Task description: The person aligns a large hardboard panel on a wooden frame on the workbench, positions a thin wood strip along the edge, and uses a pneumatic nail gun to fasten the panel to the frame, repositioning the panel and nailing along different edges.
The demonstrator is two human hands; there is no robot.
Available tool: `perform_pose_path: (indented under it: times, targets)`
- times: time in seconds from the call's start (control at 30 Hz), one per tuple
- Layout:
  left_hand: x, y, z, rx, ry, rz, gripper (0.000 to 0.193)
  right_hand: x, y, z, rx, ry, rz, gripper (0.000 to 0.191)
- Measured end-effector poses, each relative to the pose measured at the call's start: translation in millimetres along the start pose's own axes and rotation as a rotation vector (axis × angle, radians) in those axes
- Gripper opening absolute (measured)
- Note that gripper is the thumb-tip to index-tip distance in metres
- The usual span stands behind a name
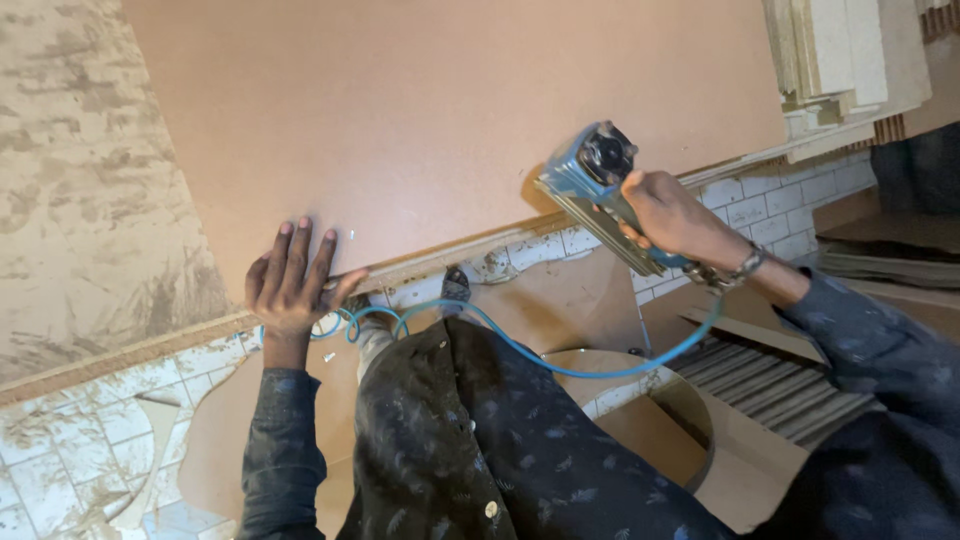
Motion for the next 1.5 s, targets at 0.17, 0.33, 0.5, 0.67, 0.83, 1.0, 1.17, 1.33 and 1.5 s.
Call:
perform_pose_path:
  times: [0.17, 0.33, 0.5, 0.67, 0.83, 1.0, 1.17, 1.33, 1.5]
  targets:
    - [-4.0, -7.7, -1.5, -0.011, 0.038, -0.010, 0.060, -19.0, 7.2, -11.7, -0.011, 0.004, -0.104, 0.076]
    - [-9.7, -10.4, -1.8, 0.000, 0.057, -0.006, 0.060, -28.3, 8.3, -27.7, 0.061, 0.041, -0.153, 0.083]
    - [-6.0, -7.3, -2.3, -0.005, 0.054, 0.007, 0.057, -42.9, -0.6, -38.8, 0.043, 0.113, -0.277, 0.081]
    - [-0.6, -7.2, -3.9, 0.007, 0.085, 0.009, 0.060, -33.0, -30.1, -16.4, 0.049, 0.006, -0.268, 0.066]
    - [2.2, -11.1, -4.6, -0.017, 0.136, 0.014, 0.067, 32.8, -76.0, 48.4, -0.091, 0.092, -0.002, 0.054]
    - [-11.2, -24.1, 3.6, -0.168, 0.474, 0.045, 0.048, 131.3, -154.4, 147.9, -0.405, 0.553, 0.096, 0.059]
    - [-68.0, -21.3, -6.1, -0.688, 0.971, 0.050, 0.021, 256.4, -227.6, 282.6, -0.764, 0.724, -0.054, 0.049]
    - [-107.6, 1.3, 0.8, -0.856, 0.575, 0.086, 0.047, 339.4, -290.3, 404.8, -0.684, 0.643, -0.094, 0.039]
    - [-96.6, 26.4, 48.5, -0.843, 0.264, 0.086, 0.048, 380.9, -285.7, 453.6, -0.783, 0.387, -0.023, 0.039]
Point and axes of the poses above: each hand's wrist, its own y-axis away from the middle knuckle, its own x-axis out of the palm, z = x × y, the point moved 1 cm from there along -y, towards the middle knuckle, and after that the axes turned 9 degrees about -y, right-handed, at the moved point
